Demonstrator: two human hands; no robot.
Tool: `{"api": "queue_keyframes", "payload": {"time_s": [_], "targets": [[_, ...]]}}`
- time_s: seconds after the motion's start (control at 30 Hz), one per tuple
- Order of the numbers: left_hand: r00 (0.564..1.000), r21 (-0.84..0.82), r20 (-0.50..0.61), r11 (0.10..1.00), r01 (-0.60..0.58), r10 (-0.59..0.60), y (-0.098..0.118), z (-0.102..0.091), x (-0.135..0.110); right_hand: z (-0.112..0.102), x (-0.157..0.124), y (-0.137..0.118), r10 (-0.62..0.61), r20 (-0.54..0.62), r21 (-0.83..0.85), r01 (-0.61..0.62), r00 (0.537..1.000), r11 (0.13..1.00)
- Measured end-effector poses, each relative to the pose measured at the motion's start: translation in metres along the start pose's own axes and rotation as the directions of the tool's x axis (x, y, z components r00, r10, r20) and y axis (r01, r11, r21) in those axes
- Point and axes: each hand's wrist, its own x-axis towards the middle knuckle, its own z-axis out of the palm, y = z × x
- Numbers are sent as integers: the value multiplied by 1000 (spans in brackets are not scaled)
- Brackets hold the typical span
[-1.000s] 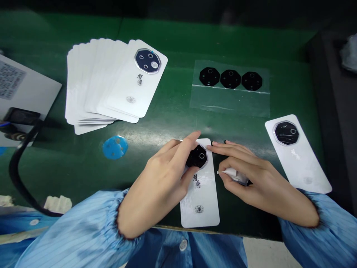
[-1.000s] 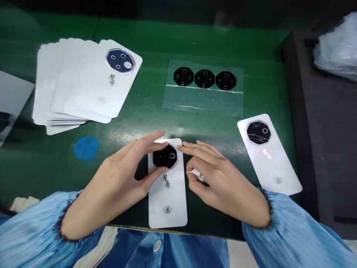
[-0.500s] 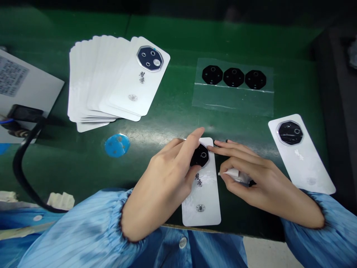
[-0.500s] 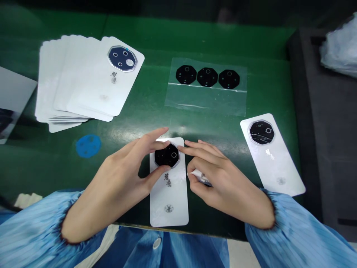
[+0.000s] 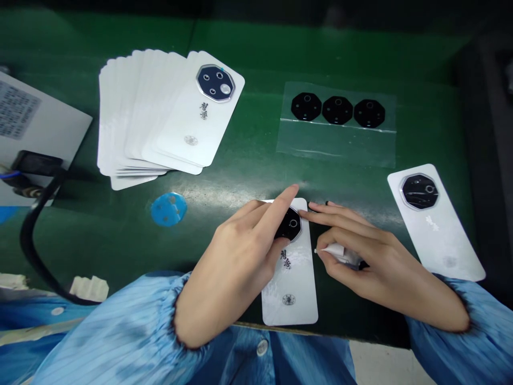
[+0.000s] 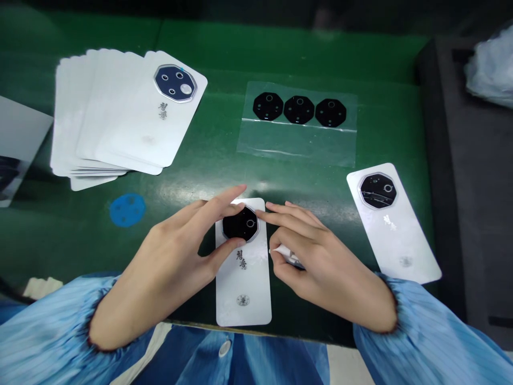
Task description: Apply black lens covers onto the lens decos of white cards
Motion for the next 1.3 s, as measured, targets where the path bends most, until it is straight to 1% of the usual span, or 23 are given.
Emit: {"api": "queue_keyframes", "payload": {"time_s": [0.17,0.43,0.5,0.57,0.67,0.73,0.83,0.93,1.03,1.1,1.17,1.23,1.27,1.3], "targets": [[1000,-9,1,1000,-7,7,0,1,-1,0,0,0,1,4,3,-1,1000,1000],[1000,-49,24,999,17,-16,-4,2,-5,-2,-1,0,1,8,4,-1,1000,1000],[1000,-64,26,998,14,-13,-5,3,-6,-1,-1,-3,-42,-9,-21,42,999,999],[1000,-97,28,995,11,-9,-6,4,-6,1,-2,-6,-130,-4,-77,130,991,989],[1000,-168,12,986,10,-8,-10,9,-8,3,-1,-11,-258,69,-193,266,964,944],[1000,-214,-15,977,6,-10,-15,13,-10,2,1,-15,-292,145,-277,322,945,905],[999,-254,-39,967,-13,3,-23,16,-13,-2,6,-26,-311,255,-393,392,916,832],[999,-214,-43,976,-24,15,-30,15,-16,-6,12,-42,-331,290,-485,436,898,758],[998,-168,-42,985,-46,39,-36,15,-19,-5,17,-54,-316,290,-541,427,903,725],[997,-167,-40,983,-75,69,-37,15,-20,-2,20,-55,-292,284,-528,403,913,747],[995,-162,-43,982,-94,88,-37,15,-20,0,22,-50,-269,248,-441,356,931,824],[996,-164,-30,982,-88,85,-36,14,-18,-1,25,-40,-216,171,-260,256,961,931],[997,-175,-18,981,-80,78,-36,13,-16,-3,26,-34,-168,117,-152,185,979,971],[998,-195,-7,978,-69,69,-37,12,-14,-6,26,-28,-104,59,-42,107,993,993]]}}
